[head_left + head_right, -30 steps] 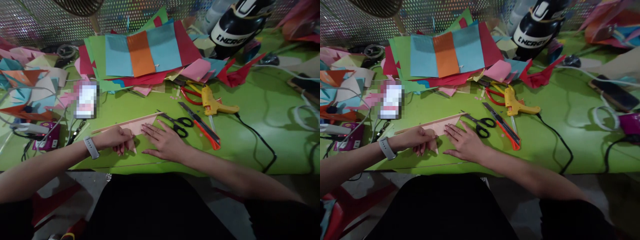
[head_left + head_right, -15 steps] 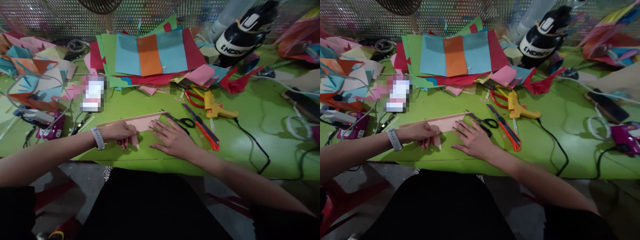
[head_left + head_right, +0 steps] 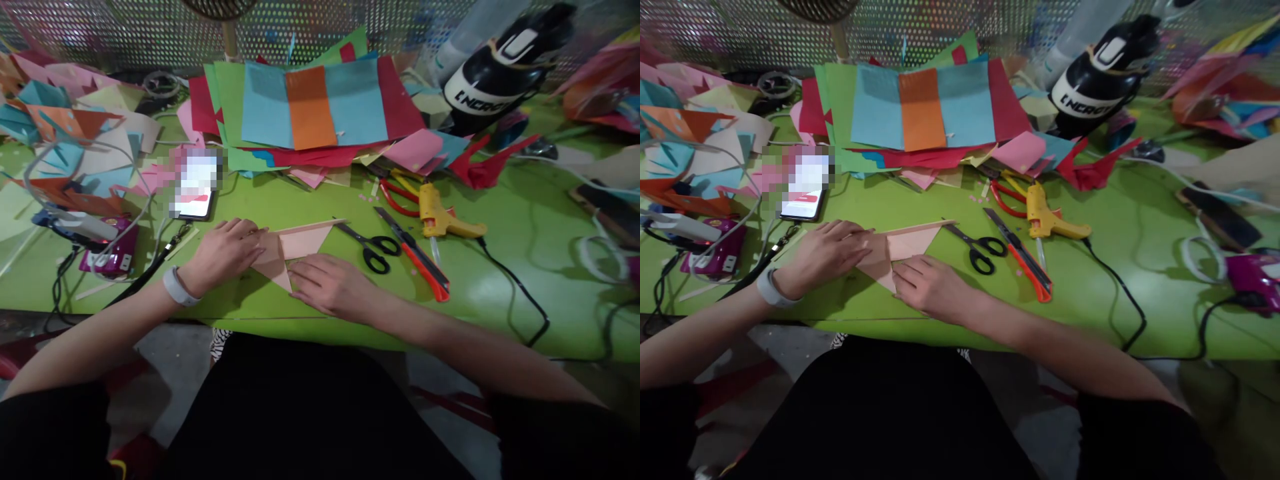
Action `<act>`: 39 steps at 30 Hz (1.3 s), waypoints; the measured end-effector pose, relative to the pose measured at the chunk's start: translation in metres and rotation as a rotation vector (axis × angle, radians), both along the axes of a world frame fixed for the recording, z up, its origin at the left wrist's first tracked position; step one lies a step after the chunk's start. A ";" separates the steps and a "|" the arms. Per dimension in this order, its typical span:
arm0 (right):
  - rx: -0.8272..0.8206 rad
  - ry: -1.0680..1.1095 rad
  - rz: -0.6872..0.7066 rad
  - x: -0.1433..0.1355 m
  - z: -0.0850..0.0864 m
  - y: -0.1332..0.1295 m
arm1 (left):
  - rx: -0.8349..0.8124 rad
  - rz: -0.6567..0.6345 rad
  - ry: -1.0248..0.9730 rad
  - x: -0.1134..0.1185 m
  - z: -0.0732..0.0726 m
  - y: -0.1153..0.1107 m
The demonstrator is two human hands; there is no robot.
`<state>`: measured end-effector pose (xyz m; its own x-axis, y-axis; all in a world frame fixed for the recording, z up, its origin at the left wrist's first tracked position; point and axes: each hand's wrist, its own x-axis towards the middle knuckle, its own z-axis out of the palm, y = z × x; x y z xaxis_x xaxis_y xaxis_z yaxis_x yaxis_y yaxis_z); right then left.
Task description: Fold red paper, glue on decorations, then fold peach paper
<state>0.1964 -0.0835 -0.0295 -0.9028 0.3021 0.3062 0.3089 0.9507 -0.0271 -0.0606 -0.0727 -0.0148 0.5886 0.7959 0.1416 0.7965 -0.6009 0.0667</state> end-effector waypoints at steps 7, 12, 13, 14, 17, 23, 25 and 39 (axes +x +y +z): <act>0.150 0.061 0.009 -0.007 0.001 0.003 | -0.073 0.005 -0.074 -0.002 -0.004 0.009; 0.168 0.024 -0.020 -0.008 -0.008 0.004 | 0.001 -0.043 0.016 -0.002 -0.009 0.010; 0.161 0.021 -0.026 -0.008 -0.009 0.004 | 0.032 -0.061 0.053 -0.001 -0.010 0.009; 0.157 0.023 -0.030 -0.008 -0.010 0.005 | 0.065 -0.078 0.089 0.000 -0.011 0.008; 0.163 0.048 -0.033 -0.008 -0.012 0.007 | 0.140 -0.117 0.168 0.004 -0.009 0.003; 0.048 0.057 -0.021 -0.006 -0.013 0.008 | 0.137 -0.128 0.204 0.007 -0.004 -0.001; 0.002 0.068 -0.025 -0.006 -0.013 0.010 | 0.161 -0.130 0.225 0.008 -0.004 -0.001; -0.141 -0.116 -0.306 -0.011 -0.026 0.029 | 0.151 -0.150 0.214 0.006 -0.008 0.001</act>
<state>0.1851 -0.0542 -0.0552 -0.7902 0.5960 0.1427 0.5876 0.8030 -0.0994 -0.0548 -0.0717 -0.0230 0.7275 0.6769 0.1121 0.6842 -0.7034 -0.1925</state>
